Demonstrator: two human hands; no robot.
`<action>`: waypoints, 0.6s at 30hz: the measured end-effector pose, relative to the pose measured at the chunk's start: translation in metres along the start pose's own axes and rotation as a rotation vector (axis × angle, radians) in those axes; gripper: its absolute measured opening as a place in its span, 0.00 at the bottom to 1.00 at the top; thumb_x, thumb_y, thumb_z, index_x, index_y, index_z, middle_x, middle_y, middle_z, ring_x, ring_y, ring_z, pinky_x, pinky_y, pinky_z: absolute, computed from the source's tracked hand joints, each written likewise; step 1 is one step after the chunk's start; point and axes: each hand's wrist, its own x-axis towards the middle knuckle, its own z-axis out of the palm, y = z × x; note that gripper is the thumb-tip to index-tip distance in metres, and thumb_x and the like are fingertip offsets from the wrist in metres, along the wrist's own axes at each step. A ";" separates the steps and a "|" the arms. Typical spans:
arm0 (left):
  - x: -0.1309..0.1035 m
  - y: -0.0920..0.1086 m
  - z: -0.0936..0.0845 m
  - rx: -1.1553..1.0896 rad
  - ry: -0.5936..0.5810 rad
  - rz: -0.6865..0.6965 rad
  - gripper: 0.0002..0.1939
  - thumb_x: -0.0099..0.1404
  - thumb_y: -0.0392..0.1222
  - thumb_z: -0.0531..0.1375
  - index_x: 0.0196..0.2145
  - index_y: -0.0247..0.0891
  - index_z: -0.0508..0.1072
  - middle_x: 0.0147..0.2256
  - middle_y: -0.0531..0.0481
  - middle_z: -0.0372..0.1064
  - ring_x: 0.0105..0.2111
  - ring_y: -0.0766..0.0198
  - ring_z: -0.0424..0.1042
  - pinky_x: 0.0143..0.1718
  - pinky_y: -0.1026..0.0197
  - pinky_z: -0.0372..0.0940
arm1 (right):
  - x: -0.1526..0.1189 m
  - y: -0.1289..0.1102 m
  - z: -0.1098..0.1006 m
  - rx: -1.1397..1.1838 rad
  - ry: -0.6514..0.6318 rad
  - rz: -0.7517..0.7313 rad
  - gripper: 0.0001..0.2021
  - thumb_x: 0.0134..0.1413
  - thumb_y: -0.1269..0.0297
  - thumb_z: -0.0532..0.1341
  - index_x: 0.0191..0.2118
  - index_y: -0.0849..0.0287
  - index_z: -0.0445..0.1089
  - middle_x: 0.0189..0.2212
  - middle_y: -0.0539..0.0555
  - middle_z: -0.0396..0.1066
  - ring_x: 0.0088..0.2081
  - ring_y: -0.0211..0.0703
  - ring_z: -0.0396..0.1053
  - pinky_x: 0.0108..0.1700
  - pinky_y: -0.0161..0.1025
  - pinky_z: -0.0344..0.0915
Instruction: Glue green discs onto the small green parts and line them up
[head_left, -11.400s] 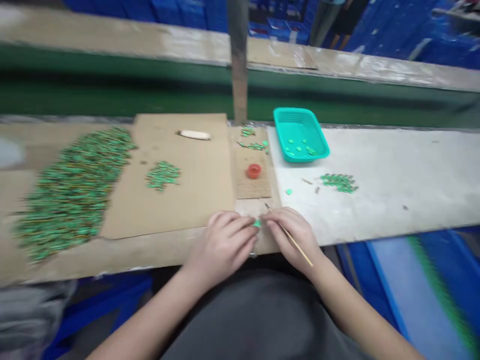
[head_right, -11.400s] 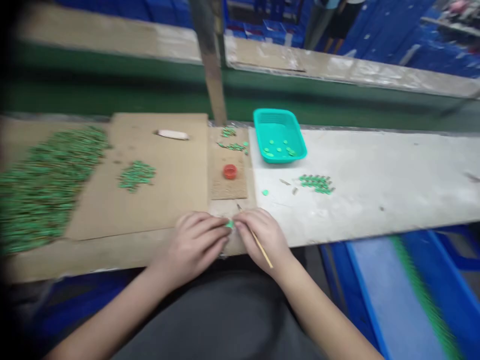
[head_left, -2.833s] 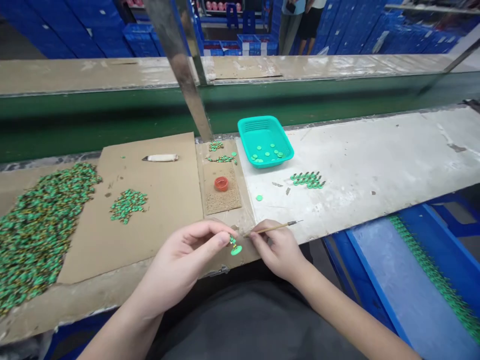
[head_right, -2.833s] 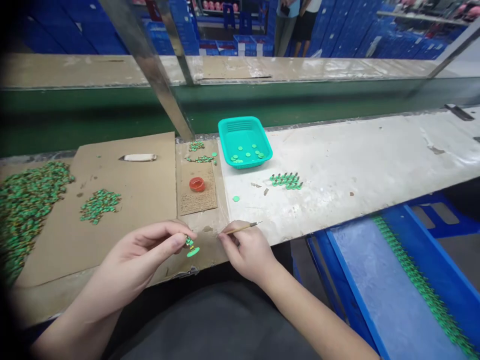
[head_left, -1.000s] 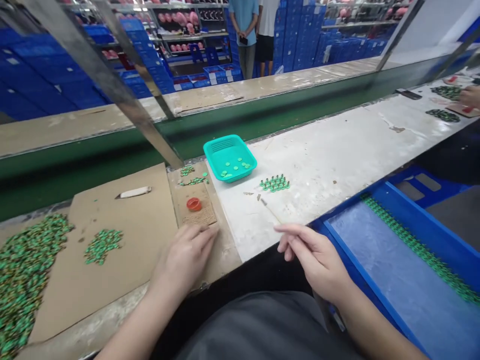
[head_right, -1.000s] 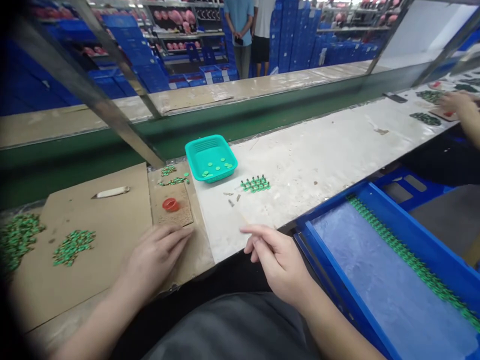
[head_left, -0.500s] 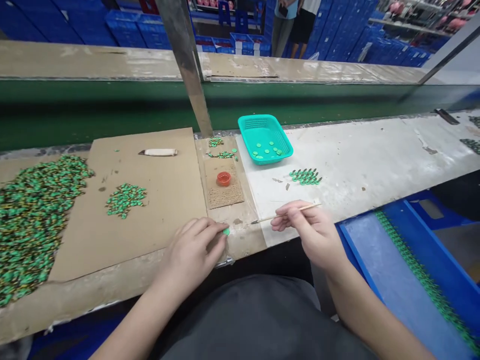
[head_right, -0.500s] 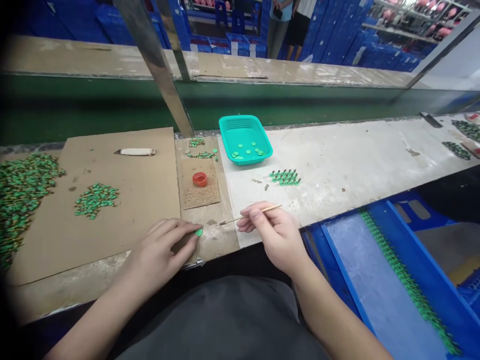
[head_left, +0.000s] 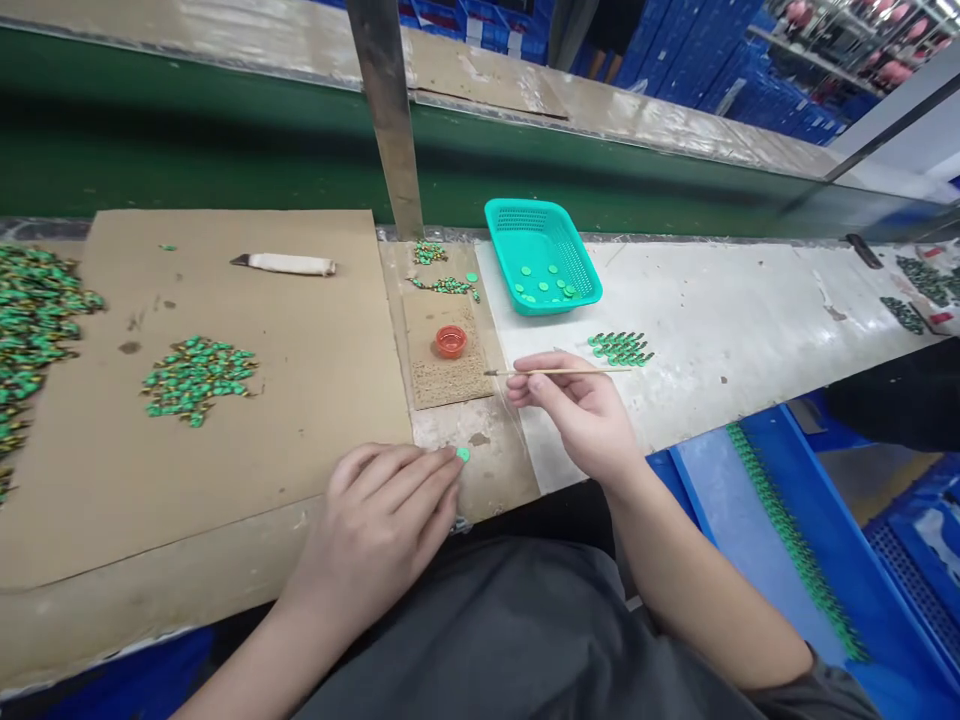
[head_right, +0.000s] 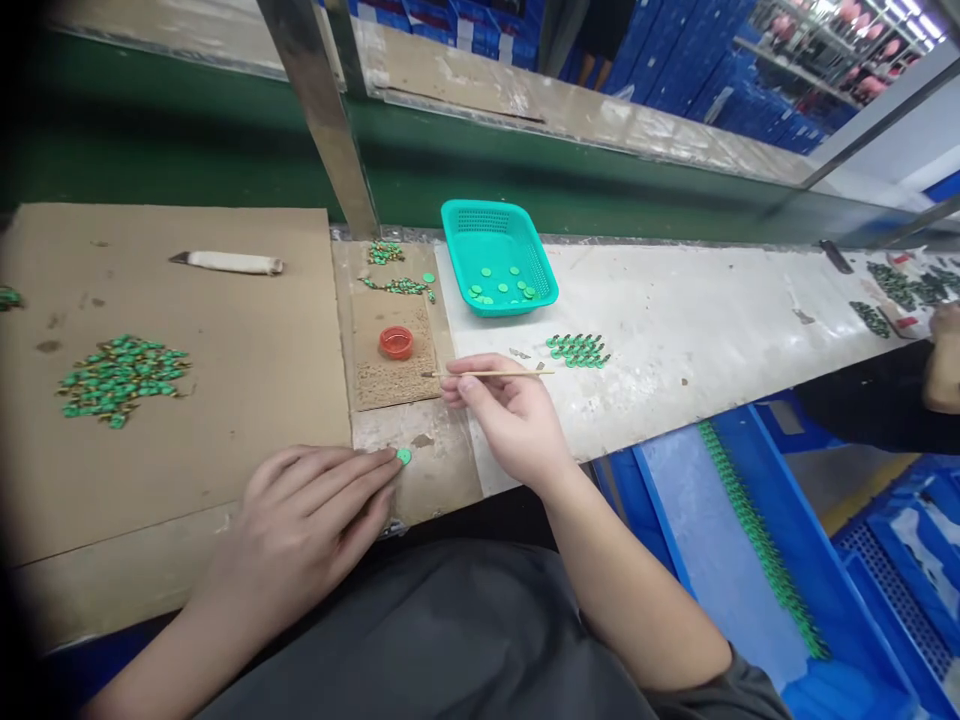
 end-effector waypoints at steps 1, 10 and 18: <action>0.000 0.001 0.000 0.005 0.003 -0.005 0.08 0.82 0.35 0.64 0.55 0.42 0.80 0.50 0.51 0.90 0.46 0.54 0.85 0.54 0.45 0.69 | 0.005 0.000 0.003 -0.044 0.009 -0.045 0.23 0.70 0.37 0.74 0.49 0.53 0.83 0.41 0.55 0.86 0.42 0.47 0.86 0.52 0.50 0.88; -0.001 0.000 0.005 -0.072 0.001 0.000 0.13 0.79 0.31 0.64 0.52 0.46 0.85 0.52 0.54 0.89 0.48 0.55 0.84 0.60 0.43 0.68 | 0.049 0.005 0.024 -0.321 0.062 -0.365 0.13 0.80 0.49 0.65 0.46 0.51 0.75 0.39 0.51 0.82 0.39 0.43 0.83 0.45 0.45 0.82; 0.001 0.003 0.001 -0.016 0.027 -0.022 0.09 0.82 0.34 0.65 0.56 0.37 0.82 0.50 0.49 0.89 0.47 0.53 0.83 0.56 0.44 0.68 | 0.081 0.008 0.034 -0.571 0.000 -0.624 0.16 0.83 0.52 0.62 0.39 0.51 0.70 0.35 0.51 0.78 0.36 0.43 0.75 0.42 0.44 0.72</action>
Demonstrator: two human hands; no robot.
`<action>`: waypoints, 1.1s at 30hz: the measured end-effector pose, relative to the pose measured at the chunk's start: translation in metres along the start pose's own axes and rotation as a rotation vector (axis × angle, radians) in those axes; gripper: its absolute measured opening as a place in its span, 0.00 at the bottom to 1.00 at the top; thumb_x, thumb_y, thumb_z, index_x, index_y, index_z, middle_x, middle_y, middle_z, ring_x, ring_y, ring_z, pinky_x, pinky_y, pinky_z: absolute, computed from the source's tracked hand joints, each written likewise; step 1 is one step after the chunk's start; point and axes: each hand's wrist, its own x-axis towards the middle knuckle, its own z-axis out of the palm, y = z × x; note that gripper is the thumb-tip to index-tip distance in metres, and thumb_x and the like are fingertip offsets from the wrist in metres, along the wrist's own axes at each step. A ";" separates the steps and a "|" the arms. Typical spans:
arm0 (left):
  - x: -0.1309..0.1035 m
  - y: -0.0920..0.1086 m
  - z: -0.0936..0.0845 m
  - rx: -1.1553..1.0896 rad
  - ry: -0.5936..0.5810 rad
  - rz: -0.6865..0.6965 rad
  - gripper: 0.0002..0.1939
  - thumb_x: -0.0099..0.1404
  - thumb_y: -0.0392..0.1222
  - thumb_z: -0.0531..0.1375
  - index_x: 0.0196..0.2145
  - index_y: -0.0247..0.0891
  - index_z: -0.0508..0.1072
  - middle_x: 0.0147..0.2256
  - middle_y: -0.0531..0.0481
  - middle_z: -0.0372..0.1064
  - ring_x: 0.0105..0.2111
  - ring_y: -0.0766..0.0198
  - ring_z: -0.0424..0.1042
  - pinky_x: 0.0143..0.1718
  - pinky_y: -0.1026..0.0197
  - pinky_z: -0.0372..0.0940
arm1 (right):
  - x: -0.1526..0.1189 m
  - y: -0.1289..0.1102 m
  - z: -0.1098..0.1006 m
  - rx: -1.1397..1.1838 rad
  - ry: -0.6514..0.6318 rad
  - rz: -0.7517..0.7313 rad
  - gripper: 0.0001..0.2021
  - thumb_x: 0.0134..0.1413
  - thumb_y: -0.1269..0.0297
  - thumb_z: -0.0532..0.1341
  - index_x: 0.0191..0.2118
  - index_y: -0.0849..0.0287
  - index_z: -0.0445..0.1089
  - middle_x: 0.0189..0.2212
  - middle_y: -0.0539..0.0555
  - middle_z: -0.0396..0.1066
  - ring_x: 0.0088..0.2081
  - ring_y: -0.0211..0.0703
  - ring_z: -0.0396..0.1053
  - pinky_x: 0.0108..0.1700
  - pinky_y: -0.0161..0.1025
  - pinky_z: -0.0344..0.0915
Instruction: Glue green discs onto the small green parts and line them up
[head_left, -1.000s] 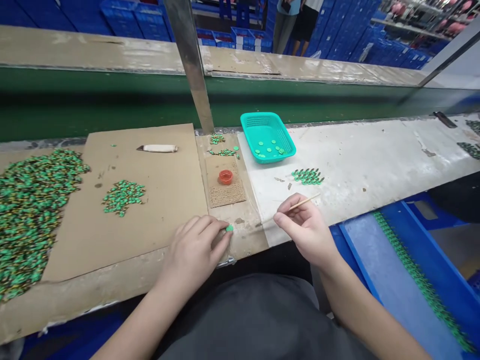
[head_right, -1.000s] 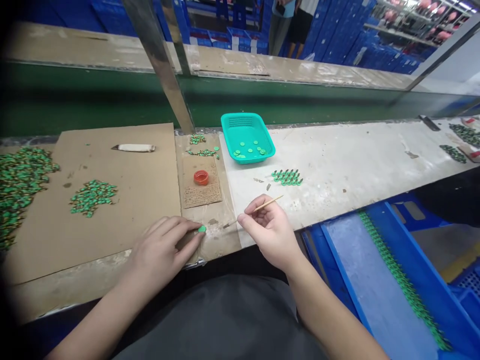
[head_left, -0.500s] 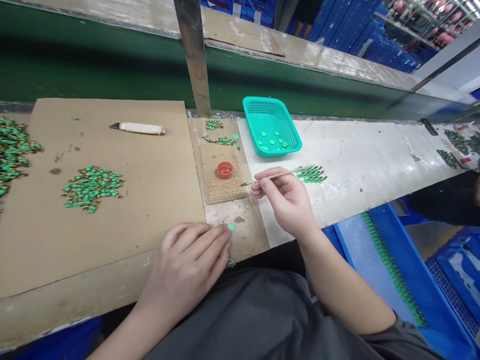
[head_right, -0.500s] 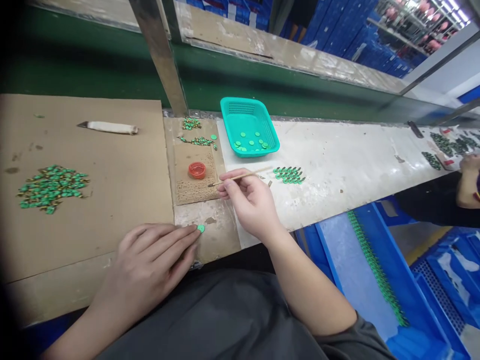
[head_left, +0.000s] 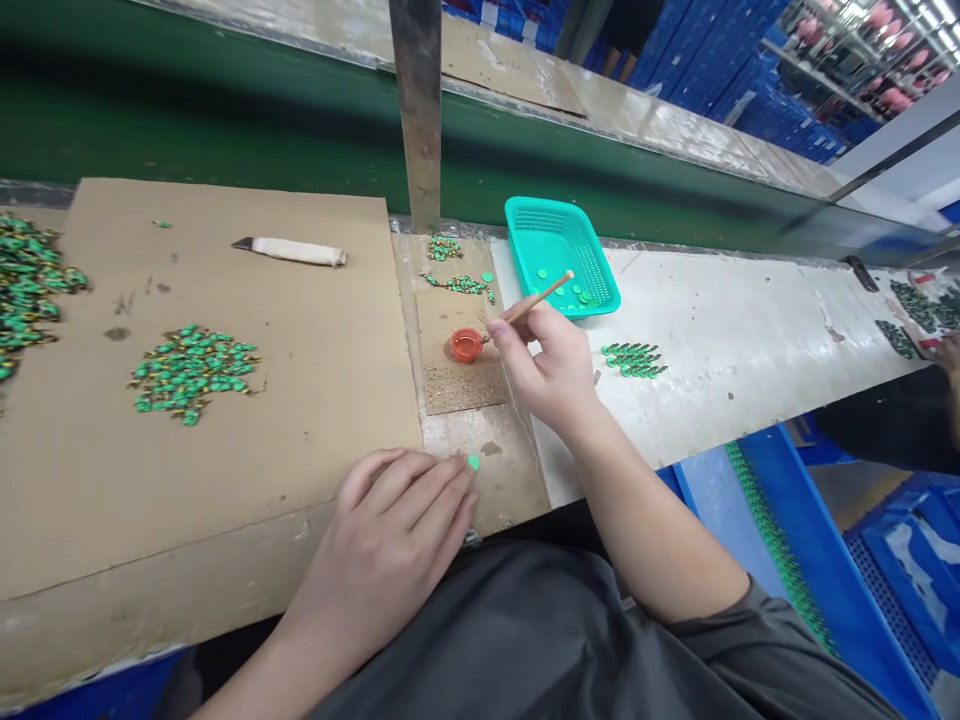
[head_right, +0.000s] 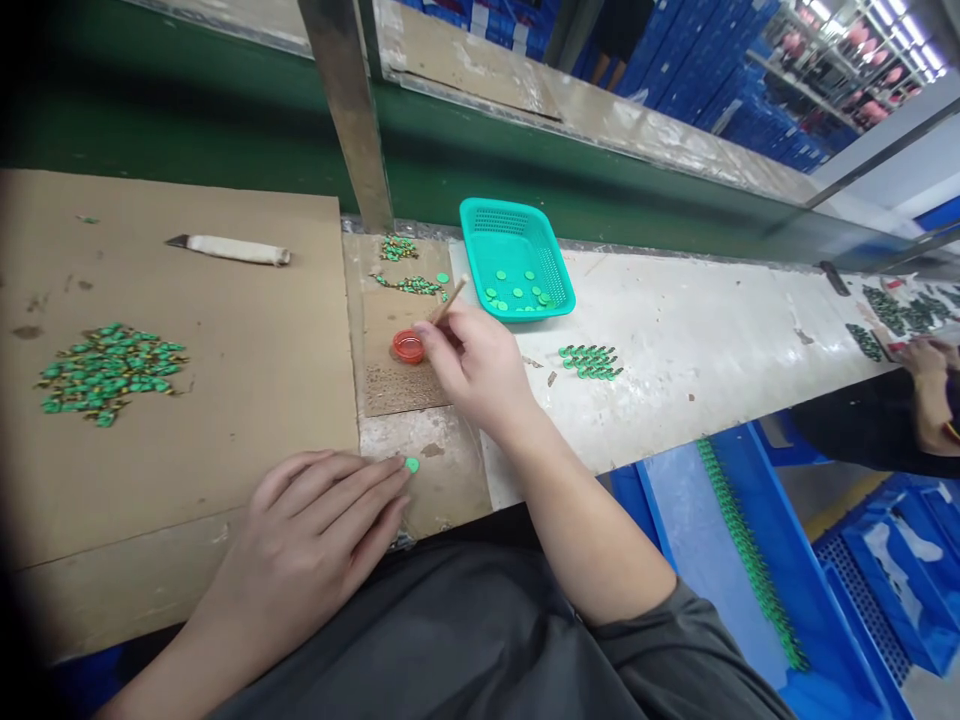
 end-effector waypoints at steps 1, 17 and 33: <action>0.000 0.000 0.000 0.004 0.000 -0.002 0.10 0.81 0.34 0.65 0.57 0.36 0.82 0.51 0.48 0.89 0.48 0.52 0.83 0.57 0.43 0.69 | 0.002 0.001 0.002 -0.026 -0.015 -0.016 0.18 0.84 0.51 0.62 0.37 0.50 0.69 0.34 0.50 0.76 0.36 0.43 0.74 0.42 0.44 0.71; -0.002 -0.004 0.000 -0.024 -0.058 0.054 0.16 0.81 0.33 0.61 0.59 0.43 0.83 0.53 0.48 0.88 0.48 0.52 0.81 0.57 0.42 0.69 | 0.006 0.010 0.015 -0.087 -0.052 -0.099 0.21 0.88 0.48 0.57 0.37 0.51 0.65 0.33 0.49 0.70 0.36 0.42 0.72 0.44 0.41 0.69; -0.003 -0.004 0.001 -0.040 -0.072 0.030 0.14 0.82 0.32 0.60 0.58 0.39 0.83 0.54 0.45 0.86 0.51 0.50 0.80 0.58 0.42 0.70 | 0.005 0.015 0.015 -0.116 -0.033 -0.182 0.17 0.87 0.54 0.59 0.39 0.52 0.68 0.33 0.48 0.71 0.36 0.40 0.71 0.42 0.40 0.67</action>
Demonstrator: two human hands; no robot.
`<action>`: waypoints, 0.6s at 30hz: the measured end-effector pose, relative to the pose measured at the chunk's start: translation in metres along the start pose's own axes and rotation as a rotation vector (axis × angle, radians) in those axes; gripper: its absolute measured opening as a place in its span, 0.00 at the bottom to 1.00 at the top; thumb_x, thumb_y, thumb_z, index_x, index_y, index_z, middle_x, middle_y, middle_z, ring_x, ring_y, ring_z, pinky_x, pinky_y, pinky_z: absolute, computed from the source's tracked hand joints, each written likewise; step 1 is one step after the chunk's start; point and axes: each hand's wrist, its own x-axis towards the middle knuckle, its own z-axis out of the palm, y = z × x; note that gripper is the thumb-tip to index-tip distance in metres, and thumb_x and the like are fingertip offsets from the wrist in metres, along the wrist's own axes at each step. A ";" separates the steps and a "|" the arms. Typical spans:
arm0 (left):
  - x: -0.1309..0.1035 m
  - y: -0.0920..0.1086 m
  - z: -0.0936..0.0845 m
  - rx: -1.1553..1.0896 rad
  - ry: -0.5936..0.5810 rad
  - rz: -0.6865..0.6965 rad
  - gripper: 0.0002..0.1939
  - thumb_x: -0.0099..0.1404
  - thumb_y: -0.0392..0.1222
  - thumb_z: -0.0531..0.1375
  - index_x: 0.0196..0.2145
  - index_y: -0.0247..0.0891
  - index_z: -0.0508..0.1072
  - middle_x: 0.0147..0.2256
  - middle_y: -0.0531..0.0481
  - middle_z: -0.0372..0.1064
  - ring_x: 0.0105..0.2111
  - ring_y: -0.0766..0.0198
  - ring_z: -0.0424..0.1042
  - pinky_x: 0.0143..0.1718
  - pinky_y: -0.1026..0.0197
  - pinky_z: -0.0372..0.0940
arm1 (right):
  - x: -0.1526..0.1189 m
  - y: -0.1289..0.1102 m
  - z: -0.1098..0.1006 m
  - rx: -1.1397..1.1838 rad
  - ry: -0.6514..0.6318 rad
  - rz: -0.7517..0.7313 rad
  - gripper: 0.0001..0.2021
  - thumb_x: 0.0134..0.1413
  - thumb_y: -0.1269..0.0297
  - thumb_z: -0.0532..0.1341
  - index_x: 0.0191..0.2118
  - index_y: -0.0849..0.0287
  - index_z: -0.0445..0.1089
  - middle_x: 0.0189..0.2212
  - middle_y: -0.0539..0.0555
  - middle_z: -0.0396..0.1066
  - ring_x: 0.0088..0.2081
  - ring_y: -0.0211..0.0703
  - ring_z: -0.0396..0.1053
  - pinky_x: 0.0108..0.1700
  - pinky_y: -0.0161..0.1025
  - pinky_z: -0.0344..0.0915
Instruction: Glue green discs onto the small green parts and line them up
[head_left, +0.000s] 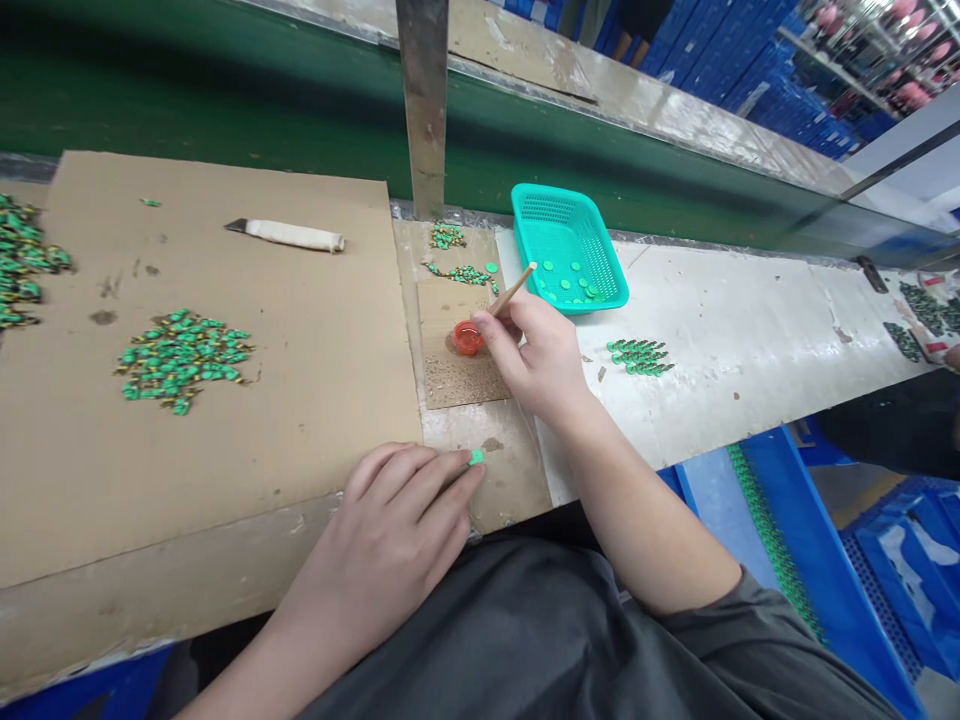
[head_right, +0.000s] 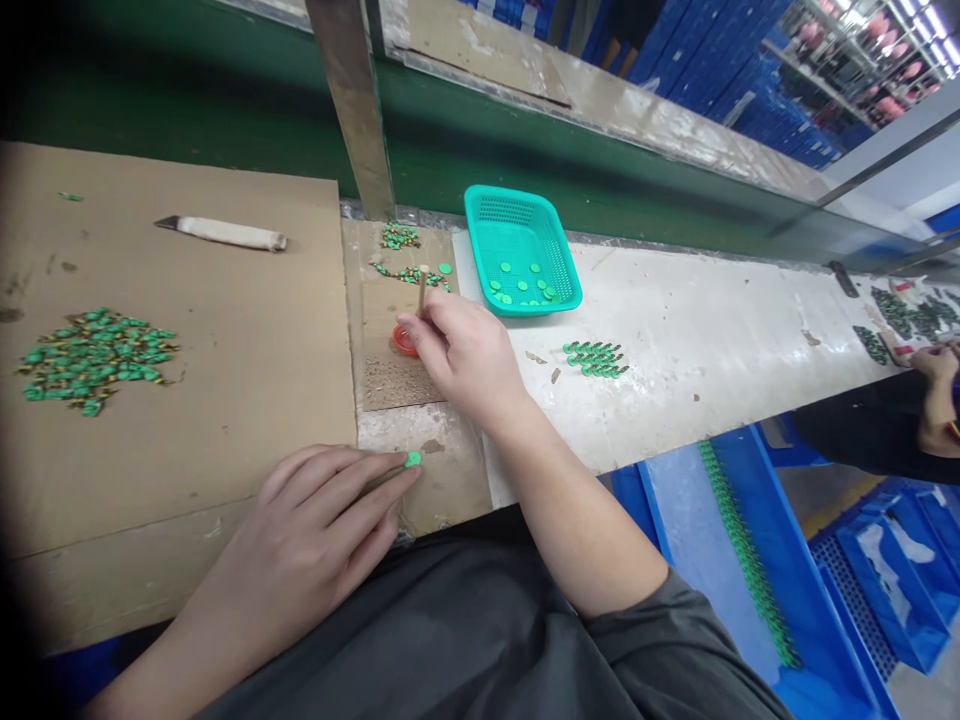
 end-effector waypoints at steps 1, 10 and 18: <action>0.000 0.000 0.000 0.000 -0.002 0.003 0.14 0.82 0.32 0.60 0.58 0.38 0.83 0.54 0.44 0.86 0.51 0.50 0.80 0.58 0.43 0.69 | 0.000 0.001 0.000 -0.003 0.008 -0.012 0.17 0.87 0.54 0.59 0.40 0.52 0.68 0.33 0.48 0.71 0.35 0.40 0.71 0.41 0.40 0.67; 0.002 0.000 0.000 0.003 0.005 0.026 0.12 0.81 0.32 0.62 0.57 0.34 0.82 0.53 0.43 0.87 0.50 0.51 0.80 0.59 0.43 0.67 | -0.024 -0.028 -0.016 0.006 0.158 -0.017 0.12 0.85 0.60 0.64 0.41 0.52 0.70 0.33 0.47 0.75 0.34 0.39 0.72 0.39 0.40 0.69; -0.001 0.000 0.004 0.016 0.011 0.023 0.13 0.82 0.34 0.63 0.60 0.33 0.82 0.54 0.43 0.87 0.51 0.49 0.80 0.59 0.41 0.69 | -0.099 -0.072 -0.024 0.116 0.136 0.042 0.05 0.83 0.67 0.63 0.47 0.52 0.73 0.33 0.49 0.78 0.33 0.43 0.75 0.36 0.43 0.74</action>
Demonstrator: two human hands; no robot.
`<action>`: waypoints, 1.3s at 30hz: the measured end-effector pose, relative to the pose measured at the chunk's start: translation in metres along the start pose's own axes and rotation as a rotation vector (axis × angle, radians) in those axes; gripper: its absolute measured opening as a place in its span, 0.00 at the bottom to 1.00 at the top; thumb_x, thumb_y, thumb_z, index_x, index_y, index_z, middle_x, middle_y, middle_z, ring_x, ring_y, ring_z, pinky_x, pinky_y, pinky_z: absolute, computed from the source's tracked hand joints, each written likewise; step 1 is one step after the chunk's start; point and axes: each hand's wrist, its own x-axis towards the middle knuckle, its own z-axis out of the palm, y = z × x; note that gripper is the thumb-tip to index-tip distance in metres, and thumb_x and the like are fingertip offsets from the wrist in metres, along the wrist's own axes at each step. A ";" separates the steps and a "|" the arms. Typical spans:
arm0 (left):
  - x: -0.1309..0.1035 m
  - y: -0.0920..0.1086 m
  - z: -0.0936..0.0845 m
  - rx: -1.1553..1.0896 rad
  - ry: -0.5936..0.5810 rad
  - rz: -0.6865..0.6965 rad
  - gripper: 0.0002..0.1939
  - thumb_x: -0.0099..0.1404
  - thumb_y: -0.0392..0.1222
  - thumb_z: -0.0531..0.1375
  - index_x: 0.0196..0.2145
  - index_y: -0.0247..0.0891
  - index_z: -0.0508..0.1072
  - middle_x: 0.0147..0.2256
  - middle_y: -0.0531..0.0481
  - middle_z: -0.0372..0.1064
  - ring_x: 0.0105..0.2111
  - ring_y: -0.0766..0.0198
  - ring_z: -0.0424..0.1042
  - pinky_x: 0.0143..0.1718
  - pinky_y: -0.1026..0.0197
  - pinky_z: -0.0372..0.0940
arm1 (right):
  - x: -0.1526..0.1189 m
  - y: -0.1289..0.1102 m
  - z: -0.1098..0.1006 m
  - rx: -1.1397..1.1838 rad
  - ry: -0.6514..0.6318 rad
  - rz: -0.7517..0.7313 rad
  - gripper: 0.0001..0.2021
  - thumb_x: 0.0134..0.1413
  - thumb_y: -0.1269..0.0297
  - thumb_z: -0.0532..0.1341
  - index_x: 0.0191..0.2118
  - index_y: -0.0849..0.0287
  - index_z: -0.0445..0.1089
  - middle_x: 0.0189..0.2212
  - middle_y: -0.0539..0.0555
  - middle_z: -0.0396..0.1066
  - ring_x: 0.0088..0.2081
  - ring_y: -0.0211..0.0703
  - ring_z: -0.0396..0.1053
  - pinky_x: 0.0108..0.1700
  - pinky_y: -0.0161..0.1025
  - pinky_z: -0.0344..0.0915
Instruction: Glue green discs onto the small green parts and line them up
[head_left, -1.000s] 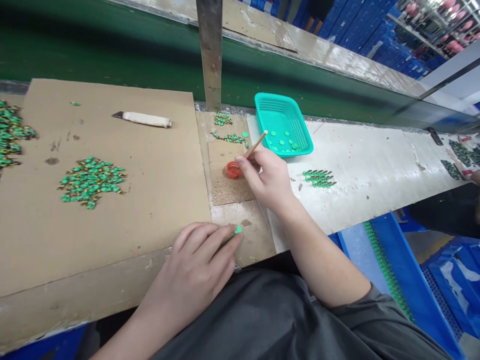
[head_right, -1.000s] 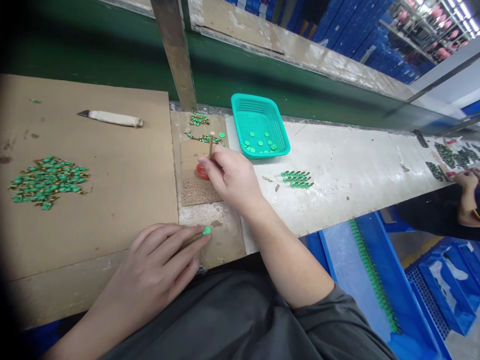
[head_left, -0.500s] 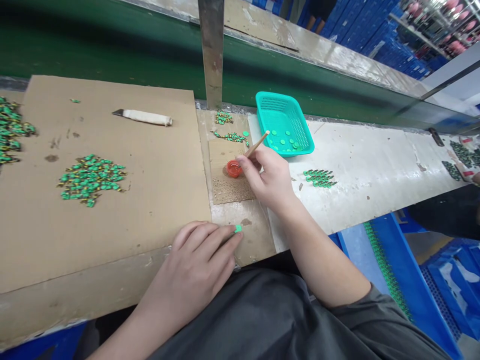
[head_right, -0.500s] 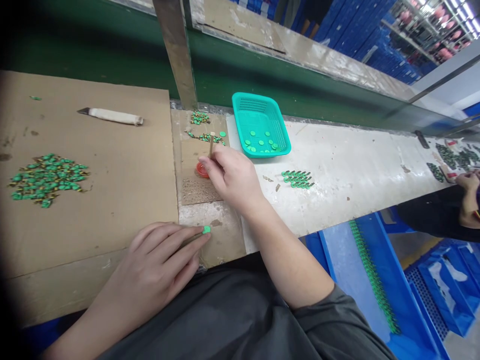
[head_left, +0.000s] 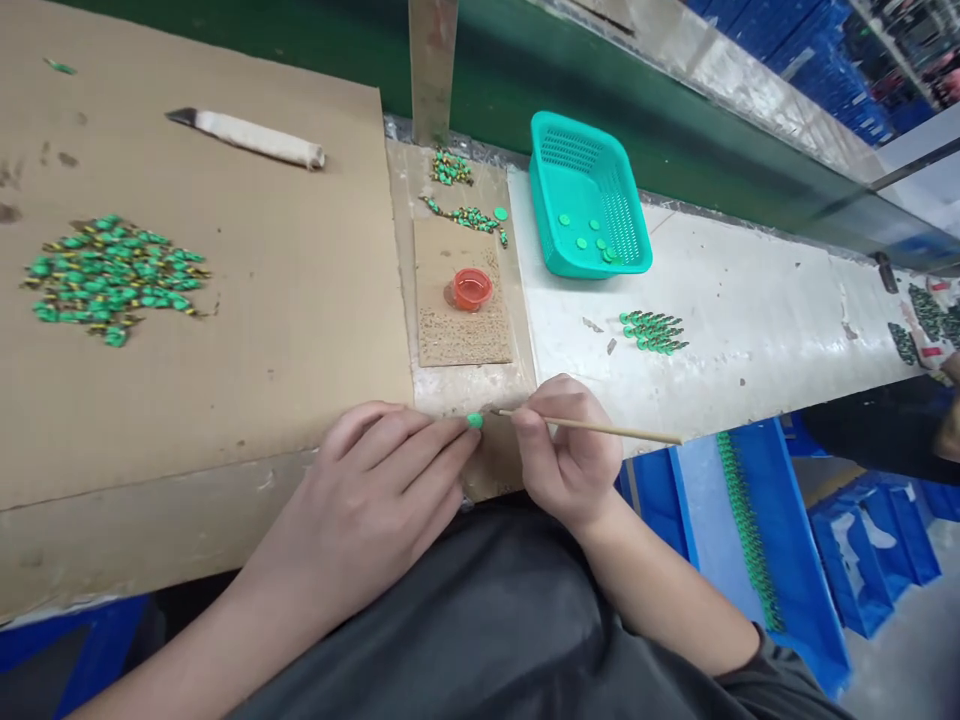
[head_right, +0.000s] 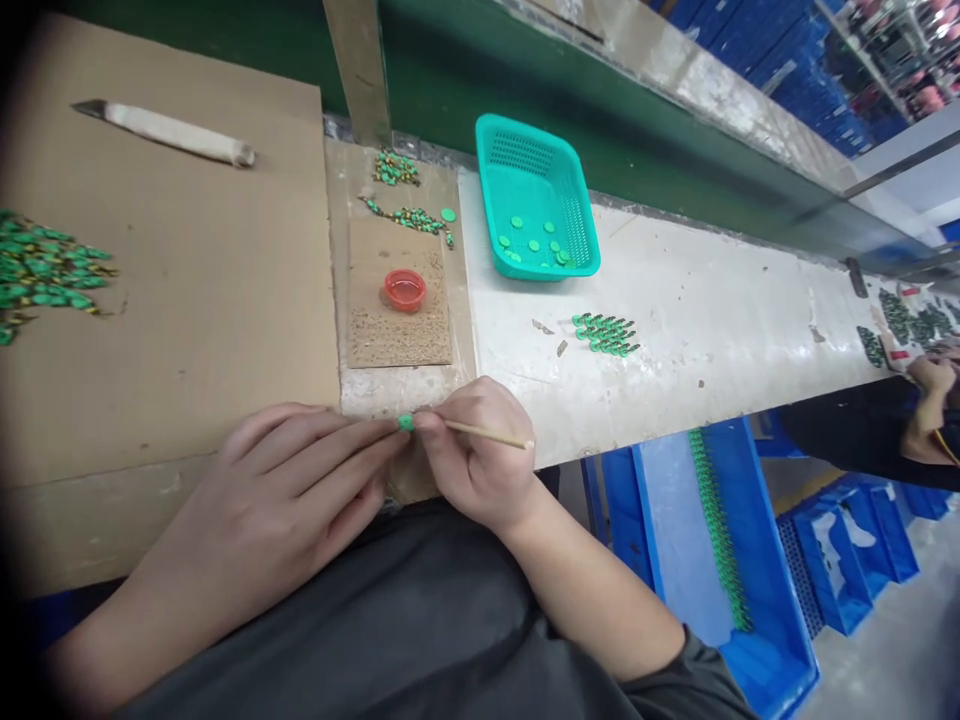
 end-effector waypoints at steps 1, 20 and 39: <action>-0.001 0.000 0.001 0.003 -0.003 0.000 0.13 0.82 0.34 0.63 0.60 0.33 0.82 0.54 0.43 0.87 0.51 0.49 0.81 0.59 0.41 0.69 | -0.003 -0.001 0.000 -0.003 -0.007 -0.014 0.06 0.83 0.67 0.63 0.47 0.52 0.72 0.33 0.49 0.78 0.32 0.43 0.75 0.36 0.43 0.74; -0.003 0.002 0.003 0.009 -0.015 -0.009 0.11 0.82 0.36 0.63 0.57 0.35 0.81 0.52 0.43 0.87 0.50 0.47 0.79 0.56 0.39 0.71 | -0.005 -0.002 0.001 -0.052 -0.113 -0.042 0.07 0.83 0.69 0.64 0.45 0.52 0.71 0.32 0.49 0.77 0.33 0.43 0.73 0.37 0.42 0.73; -0.004 0.002 0.000 0.008 -0.055 -0.040 0.12 0.83 0.36 0.60 0.57 0.45 0.82 0.54 0.47 0.87 0.52 0.47 0.81 0.56 0.37 0.74 | -0.004 0.000 0.002 -0.081 -0.126 -0.052 0.07 0.82 0.69 0.64 0.45 0.51 0.71 0.31 0.48 0.77 0.32 0.43 0.75 0.36 0.43 0.74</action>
